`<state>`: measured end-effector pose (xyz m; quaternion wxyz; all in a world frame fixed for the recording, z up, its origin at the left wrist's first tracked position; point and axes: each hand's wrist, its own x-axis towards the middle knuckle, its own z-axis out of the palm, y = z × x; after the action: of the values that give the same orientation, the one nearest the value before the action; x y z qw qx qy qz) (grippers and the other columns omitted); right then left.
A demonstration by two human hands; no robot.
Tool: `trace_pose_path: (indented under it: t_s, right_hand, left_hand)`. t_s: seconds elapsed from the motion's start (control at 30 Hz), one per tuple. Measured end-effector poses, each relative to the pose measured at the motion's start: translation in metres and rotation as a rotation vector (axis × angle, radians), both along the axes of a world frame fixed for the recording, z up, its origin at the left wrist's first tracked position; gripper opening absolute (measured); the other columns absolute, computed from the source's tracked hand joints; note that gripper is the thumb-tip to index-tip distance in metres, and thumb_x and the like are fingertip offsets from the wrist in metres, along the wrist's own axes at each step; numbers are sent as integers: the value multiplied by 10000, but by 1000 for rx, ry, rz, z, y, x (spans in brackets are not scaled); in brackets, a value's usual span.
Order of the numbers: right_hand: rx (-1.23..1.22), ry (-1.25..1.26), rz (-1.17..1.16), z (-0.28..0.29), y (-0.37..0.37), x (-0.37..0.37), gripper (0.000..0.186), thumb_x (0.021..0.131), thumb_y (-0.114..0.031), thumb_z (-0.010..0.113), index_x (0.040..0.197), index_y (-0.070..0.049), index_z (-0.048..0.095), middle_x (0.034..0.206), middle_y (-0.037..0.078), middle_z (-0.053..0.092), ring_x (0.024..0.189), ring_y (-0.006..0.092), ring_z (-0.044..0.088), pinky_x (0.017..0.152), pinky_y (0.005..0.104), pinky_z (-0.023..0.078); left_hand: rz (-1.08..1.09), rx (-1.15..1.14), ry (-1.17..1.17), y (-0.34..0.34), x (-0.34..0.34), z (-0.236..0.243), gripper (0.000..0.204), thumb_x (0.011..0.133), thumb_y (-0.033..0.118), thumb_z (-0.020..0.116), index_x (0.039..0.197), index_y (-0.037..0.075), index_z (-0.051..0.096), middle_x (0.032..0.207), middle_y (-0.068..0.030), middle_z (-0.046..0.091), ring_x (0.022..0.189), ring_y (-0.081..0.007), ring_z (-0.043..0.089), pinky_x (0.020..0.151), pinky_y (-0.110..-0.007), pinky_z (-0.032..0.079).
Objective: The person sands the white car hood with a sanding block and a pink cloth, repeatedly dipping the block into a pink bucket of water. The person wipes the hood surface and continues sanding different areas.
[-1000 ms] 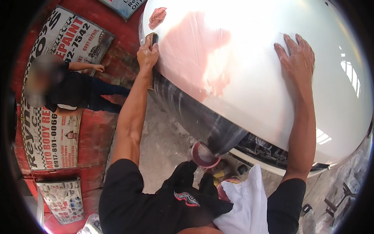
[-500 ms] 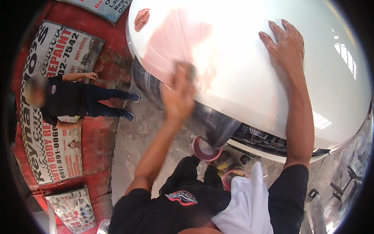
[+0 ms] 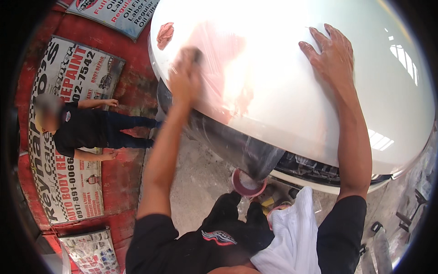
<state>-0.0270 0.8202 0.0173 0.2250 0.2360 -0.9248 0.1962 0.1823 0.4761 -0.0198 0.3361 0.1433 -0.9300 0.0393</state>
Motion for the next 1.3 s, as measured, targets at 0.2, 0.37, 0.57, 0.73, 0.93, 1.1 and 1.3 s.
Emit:
trace_pose_path:
  t_s: [0.2, 0.37, 0.57, 0.73, 0.93, 1.1, 1.3]
  right_hand:
    - [50, 22, -40, -5, 13, -8, 555, 951, -477, 713, 1415, -174, 698, 1575, 171, 528, 1498, 357, 415, 1256, 500, 283]
    - [-3, -6, -6, 3, 5, -3, 552, 951, -470, 712, 1404, -154, 705, 1570, 173, 533, 1500, 334, 417, 1259, 493, 277]
    - [26, 17, -36, -2, 16, -9, 552, 953, -461, 714, 1406, -147, 703, 1578, 172, 526, 1508, 342, 405, 1256, 495, 283]
    - [-20, -60, 10, 4, 2, 10, 556, 956, -464, 714, 1413, -149, 697, 1583, 176, 519, 1512, 333, 400, 1262, 491, 275]
    - [13, -18, -34, -2, 22, -4, 562, 955, -468, 718, 1411, -142, 697, 1572, 184, 526, 1505, 341, 405, 1263, 490, 272]
    - [-12, -58, 7, 10, 2, 10, 563, 963, -471, 709, 1419, -142, 690, 1572, 186, 524, 1514, 338, 393, 1272, 490, 255]
    - [12, -8, -56, -1, 27, -4, 548, 972, -456, 703, 1412, -129, 694, 1562, 184, 536, 1504, 338, 407, 1269, 494, 259]
  left_hand:
    - [-254, 70, 43, 90, 14, -29, 568, 1016, 218, 557, 1546, 31, 480, 1441, -271, 603, 1227, -450, 627, 1030, -562, 470]
    - [-14, 112, -97, -7, -29, 27, 539, 1043, 292, 538, 1528, 59, 522, 1429, -212, 640, 1270, -414, 616, 1078, -579, 442]
    - [-360, 129, -4, 80, 23, -26, 594, 985, 130, 586, 1563, 56, 472, 1515, -313, 532, 1324, -458, 559, 1148, -559, 383]
    - [-129, 104, -186, -34, -19, 37, 585, 989, 108, 589, 1562, 72, 477, 1447, -272, 598, 1334, -427, 560, 1099, -580, 409]
    - [-426, 165, -10, 105, 14, -18, 570, 954, 48, 605, 1519, 53, 532, 1513, -259, 550, 1393, -438, 521, 1092, -588, 433]
    - [49, 140, -279, -14, -67, 54, 570, 1002, 150, 588, 1562, 151, 481, 1517, -188, 572, 1195, -421, 650, 1026, -552, 480]
    - [-450, 181, -130, 109, -19, -10, 599, 970, 71, 595, 1562, 125, 522, 1545, -220, 554, 1398, -431, 545, 1204, -589, 333]
